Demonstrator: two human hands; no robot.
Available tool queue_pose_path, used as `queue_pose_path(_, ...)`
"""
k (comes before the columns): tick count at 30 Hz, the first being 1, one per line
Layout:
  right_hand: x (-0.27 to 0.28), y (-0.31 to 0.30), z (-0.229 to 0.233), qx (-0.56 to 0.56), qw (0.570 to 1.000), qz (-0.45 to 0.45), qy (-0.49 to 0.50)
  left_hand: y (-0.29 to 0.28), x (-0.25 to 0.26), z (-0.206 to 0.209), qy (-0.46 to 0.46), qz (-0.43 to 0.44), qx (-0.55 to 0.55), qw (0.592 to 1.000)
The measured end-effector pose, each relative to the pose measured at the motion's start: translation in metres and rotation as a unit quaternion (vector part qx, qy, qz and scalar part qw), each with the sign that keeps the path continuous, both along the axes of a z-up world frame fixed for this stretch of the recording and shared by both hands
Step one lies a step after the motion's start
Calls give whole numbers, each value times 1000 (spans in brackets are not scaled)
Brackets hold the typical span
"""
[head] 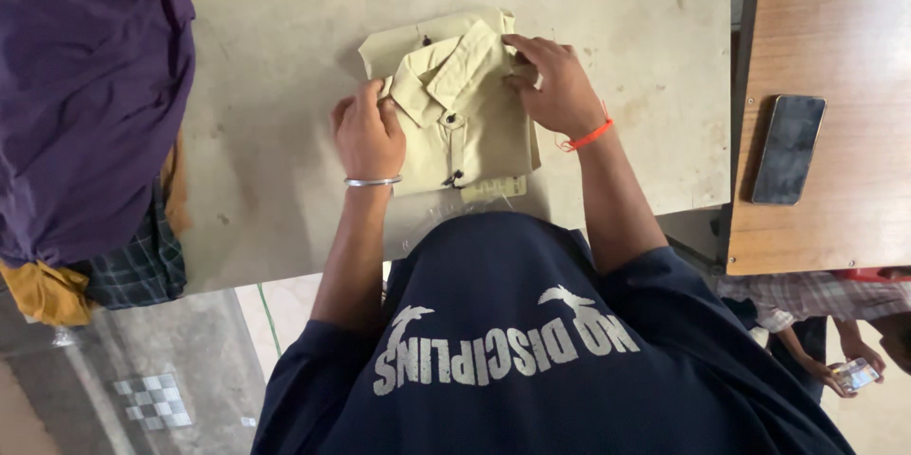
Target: The person folds a light-colored button-down shirt on a table and then places it inside a clear plastic bag.
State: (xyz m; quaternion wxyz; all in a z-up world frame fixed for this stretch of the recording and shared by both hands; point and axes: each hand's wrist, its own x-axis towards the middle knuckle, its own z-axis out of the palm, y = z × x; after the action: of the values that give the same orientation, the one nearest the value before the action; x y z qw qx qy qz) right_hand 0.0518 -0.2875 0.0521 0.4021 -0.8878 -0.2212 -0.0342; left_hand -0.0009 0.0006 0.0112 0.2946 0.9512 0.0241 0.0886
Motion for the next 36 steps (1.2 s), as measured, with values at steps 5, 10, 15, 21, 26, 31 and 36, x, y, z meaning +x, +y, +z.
queue_pose_path(5, -2, 8, -29, 62, 989, -112, 71, -6, 23, 5, -52, -22, -36, 998)
queue_pose_path(10, -5, 19, -44, 40, 986, -145, -72, -9, 50, -14, -21, -31, -7, 999)
queue_pose_path(15, 6, 16, -44, 20, 989, -146, -1, -4, 56, -30, 15, 4, -33, 999)
queue_pose_path(21, 20, 30, -45, 66, 979, -164, -98, -3, 66, -36, 39, 41, -50, 997)
queue_pose_path(26, 21, 30, -32, 118, 973, -195, -25, -1, 74, -47, 50, 76, -2, 996)
queue_pose_path(31, 14, 26, -16, 82, 978, -189, 17, 0, 69, -40, -2, 46, -65, 997)
queue_pose_path(36, 25, 23, -24, 125, 976, -176, 17, -1, 66, -41, -60, 56, -293, 952)
